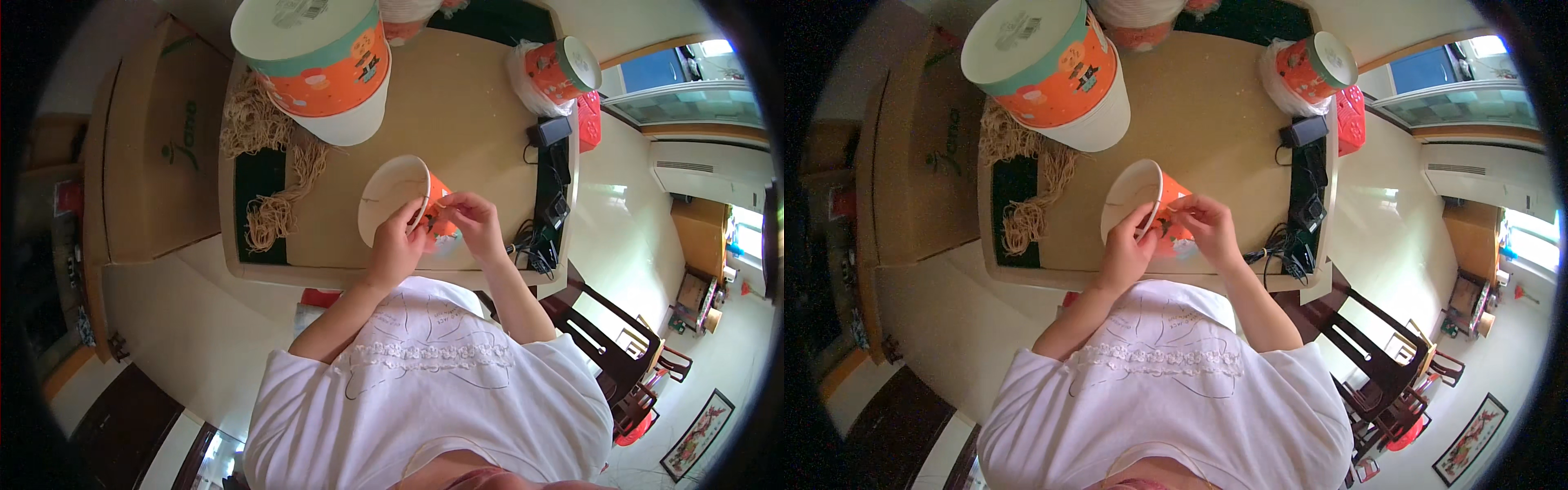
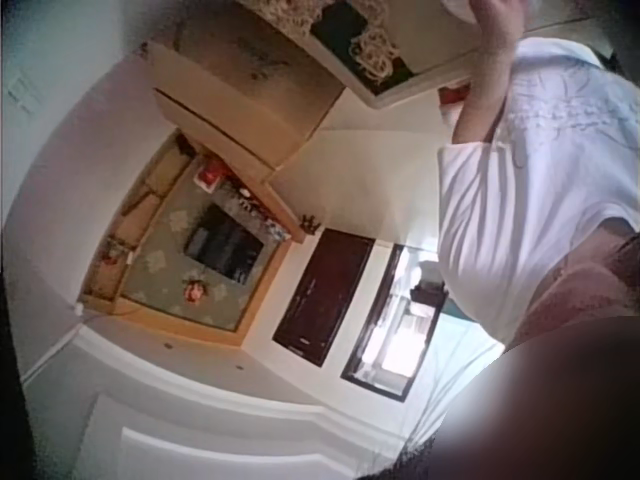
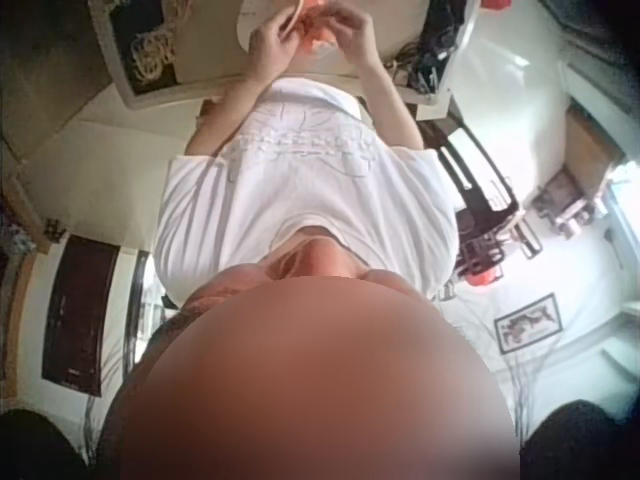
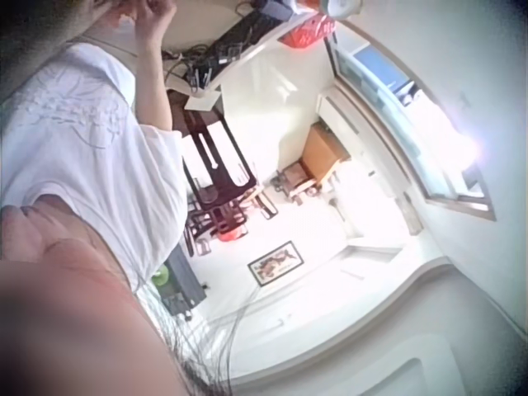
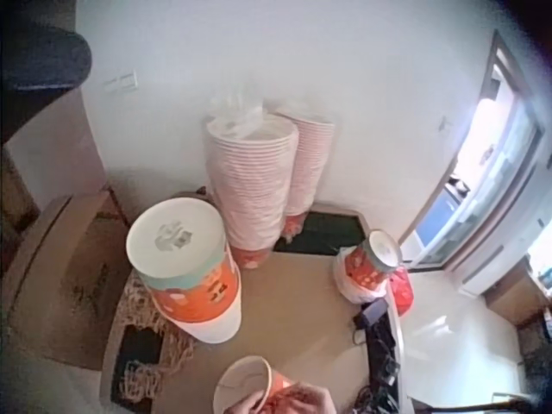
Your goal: Placing rubber bands around paper cups for organizational or packaging purposes.
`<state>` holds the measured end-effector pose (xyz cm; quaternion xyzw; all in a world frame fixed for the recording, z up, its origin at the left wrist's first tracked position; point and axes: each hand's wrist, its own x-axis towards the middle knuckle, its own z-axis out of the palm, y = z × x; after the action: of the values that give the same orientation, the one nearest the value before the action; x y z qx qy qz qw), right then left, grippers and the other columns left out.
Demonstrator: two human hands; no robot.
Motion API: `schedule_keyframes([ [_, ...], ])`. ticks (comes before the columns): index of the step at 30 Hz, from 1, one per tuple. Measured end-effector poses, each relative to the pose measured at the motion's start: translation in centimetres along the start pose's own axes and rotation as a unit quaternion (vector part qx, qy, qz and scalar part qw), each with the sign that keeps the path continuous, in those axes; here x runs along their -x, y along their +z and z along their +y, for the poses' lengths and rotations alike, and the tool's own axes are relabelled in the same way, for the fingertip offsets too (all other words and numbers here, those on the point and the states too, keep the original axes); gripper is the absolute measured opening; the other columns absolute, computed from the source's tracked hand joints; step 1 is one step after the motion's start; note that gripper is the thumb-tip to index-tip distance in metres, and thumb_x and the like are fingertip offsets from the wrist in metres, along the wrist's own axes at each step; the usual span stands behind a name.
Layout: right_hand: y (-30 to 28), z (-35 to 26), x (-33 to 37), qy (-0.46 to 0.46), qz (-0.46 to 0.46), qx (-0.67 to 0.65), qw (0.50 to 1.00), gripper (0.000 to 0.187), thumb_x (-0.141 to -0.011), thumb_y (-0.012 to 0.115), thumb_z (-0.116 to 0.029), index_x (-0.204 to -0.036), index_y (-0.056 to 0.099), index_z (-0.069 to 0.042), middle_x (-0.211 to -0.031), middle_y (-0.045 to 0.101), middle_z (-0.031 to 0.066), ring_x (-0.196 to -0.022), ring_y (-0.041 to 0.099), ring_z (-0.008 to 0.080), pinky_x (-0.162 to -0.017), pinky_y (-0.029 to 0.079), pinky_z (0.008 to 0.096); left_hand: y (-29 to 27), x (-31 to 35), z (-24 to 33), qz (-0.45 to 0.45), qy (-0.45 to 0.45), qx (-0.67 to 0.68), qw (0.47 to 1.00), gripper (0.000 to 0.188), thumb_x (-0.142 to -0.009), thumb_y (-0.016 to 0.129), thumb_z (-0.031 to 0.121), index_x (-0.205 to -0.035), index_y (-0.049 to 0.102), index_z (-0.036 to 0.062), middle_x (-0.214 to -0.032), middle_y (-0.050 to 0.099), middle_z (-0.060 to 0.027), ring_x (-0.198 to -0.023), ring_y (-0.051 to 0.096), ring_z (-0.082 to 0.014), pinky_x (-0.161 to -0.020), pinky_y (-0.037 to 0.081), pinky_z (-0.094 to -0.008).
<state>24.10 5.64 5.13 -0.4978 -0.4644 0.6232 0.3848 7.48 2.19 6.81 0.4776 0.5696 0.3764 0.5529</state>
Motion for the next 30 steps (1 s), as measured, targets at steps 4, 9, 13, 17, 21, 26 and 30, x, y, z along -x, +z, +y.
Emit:
schedule_keyframes([
  [4,0.1,0.0,-0.2,0.073,0.024,-0.164,0.983,0.007,-0.088,0.061,0.000,-0.094,0.062,0.003,-0.090,0.068,0.0118,-0.083,0.066,0.0181,-0.078,0.054,0.0294,0.6,0.2,0.4,0.065,0.105,-0.073,0.990,0.039,-0.082,0.054,-0.004,-0.121,0.054,0.0004,-0.100,0.064,-0.0164,-0.085,0.065,-0.0289,-0.073,0.052,-0.0363],
  [9,-0.1,-0.1,0.2,0.092,0.002,-0.200,0.976,0.007,-0.088,0.062,-0.001,-0.094,0.061,0.002,-0.090,0.068,0.0121,-0.081,0.066,0.0174,-0.075,0.055,0.0291,0.4,0.9,1.3,0.083,0.136,-0.115,0.980,0.037,-0.082,0.056,-0.003,-0.119,0.055,0.0002,-0.100,0.064,-0.0159,-0.083,0.065,-0.0292,-0.072,0.052,-0.0366],
  [13,0.2,0.8,0.1,0.084,0.010,-0.193,0.977,0.007,-0.086,0.063,0.000,-0.092,0.060,0.001,-0.089,0.068,0.0114,-0.078,0.066,0.0163,-0.072,0.055,0.0279,0.6,0.5,0.3,0.068,0.097,-0.080,0.990,0.034,-0.082,0.057,-0.002,-0.116,0.056,-0.0001,-0.097,0.065,-0.0158,-0.081,0.066,-0.0274,-0.072,0.052,-0.0356],
  [17,0.6,1.2,0.2,0.085,0.032,-0.199,0.976,0.006,-0.085,0.064,0.001,-0.090,0.060,0.001,-0.089,0.068,0.0107,-0.078,0.065,0.0154,-0.072,0.054,0.0271,0.5,0.4,-0.7,0.057,0.067,-0.026,0.996,0.032,-0.083,0.058,-0.001,-0.115,0.057,-0.0001,-0.093,0.067,-0.0149,-0.079,0.067,-0.0240,-0.069,0.053,-0.0335],
  [21,1.3,1.4,0.4,0.039,0.067,-0.175,0.981,0.006,-0.084,0.064,0.002,-0.087,0.059,0.000,-0.087,0.067,0.0087,-0.075,0.064,0.0135,-0.069,0.053,0.0253,0.6,0.3,-0.6,0.041,0.035,0.028,0.998,0.031,-0.084,0.057,0.001,-0.115,0.058,-0.0006,-0.093,0.068,-0.0133,-0.080,0.067,-0.0201,-0.069,0.054,-0.0309],
  [26,2.4,1.4,0.7,-0.005,0.120,-0.118,0.986,0.007,-0.083,0.065,0.004,-0.085,0.059,0.000,-0.085,0.064,0.0066,-0.075,0.061,0.0112,-0.067,0.051,0.0245,0.6,0.1,-0.1,0.034,0.004,0.097,0.995,0.031,-0.086,0.057,0.001,-0.116,0.058,-0.0009,-0.094,0.069,-0.0103,-0.083,0.067,-0.0160,-0.070,0.056,-0.0291],
  [30,2.6,1.3,0.7,-0.005,0.108,-0.146,0.983,0.007,-0.083,0.064,0.006,-0.085,0.060,0.000,-0.089,0.063,0.0066,-0.080,0.060,0.0110,-0.072,0.052,0.0255,0.3,0.0,0.0,0.022,-0.007,0.081,0.996,0.029,-0.089,0.055,0.004,-0.117,0.058,-0.0011,-0.093,0.068,-0.0092,-0.084,0.066,-0.0146,-0.070,0.055,-0.0283],
])
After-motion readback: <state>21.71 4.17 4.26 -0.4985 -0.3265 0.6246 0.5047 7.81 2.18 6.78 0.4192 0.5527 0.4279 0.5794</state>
